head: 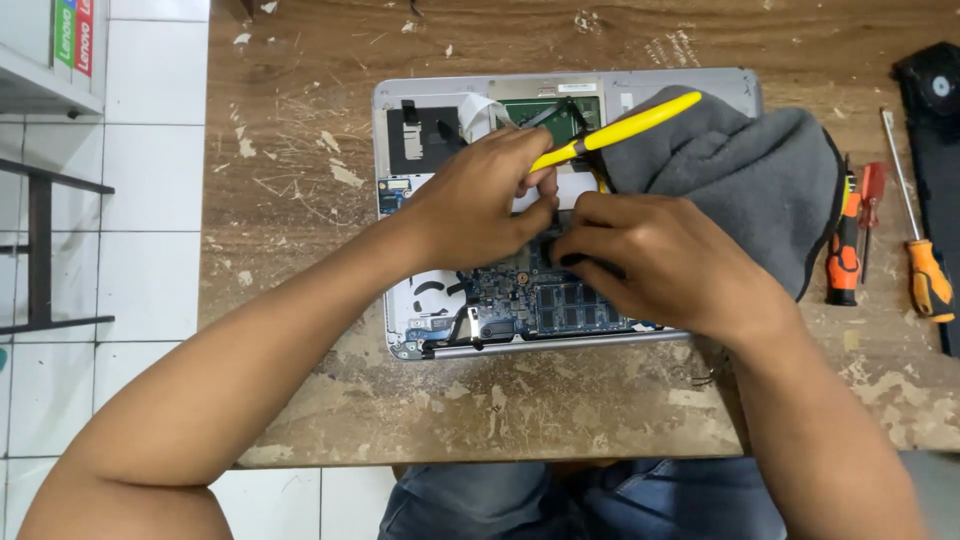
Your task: Reassembling internal components of a laptop, specifically connecting ribbon cables to the motherboard using hands and a small tool.
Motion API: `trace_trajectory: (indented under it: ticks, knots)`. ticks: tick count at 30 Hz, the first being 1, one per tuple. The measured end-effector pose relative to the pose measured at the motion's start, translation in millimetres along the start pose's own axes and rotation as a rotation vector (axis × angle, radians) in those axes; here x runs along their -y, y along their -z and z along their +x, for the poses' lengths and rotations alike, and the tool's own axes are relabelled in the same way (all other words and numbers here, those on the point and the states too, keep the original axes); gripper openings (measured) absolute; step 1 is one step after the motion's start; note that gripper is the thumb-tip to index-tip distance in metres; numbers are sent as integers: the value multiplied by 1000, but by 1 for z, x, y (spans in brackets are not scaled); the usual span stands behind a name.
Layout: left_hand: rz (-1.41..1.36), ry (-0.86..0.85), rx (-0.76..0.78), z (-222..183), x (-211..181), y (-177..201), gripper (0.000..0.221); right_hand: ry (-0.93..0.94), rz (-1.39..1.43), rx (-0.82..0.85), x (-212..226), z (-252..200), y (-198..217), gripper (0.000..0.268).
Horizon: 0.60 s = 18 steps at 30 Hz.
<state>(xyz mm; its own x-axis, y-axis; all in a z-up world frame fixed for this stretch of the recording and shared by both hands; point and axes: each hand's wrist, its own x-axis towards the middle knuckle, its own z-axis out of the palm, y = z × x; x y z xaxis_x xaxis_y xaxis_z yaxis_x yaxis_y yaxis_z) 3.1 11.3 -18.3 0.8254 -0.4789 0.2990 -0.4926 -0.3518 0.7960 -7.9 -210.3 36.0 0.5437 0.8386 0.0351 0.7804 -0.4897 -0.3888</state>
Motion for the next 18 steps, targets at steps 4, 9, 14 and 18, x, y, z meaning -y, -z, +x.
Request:
trace_trajectory:
  ticks: [4,9,14,18]
  knots:
    - [-10,-18,-14,-2,2,-2,19,13,21,-9,3,4,-7,10]
    - [59,15,12,3,1,-3,18,99,19,-152,6,7,-14,7]
    - [49,30,39,5,-1,-2,20,36,111,-214,-3,-2,-12,12]
    - [49,23,40,3,1,-3,20,0,161,-146,3,1,-9,12]
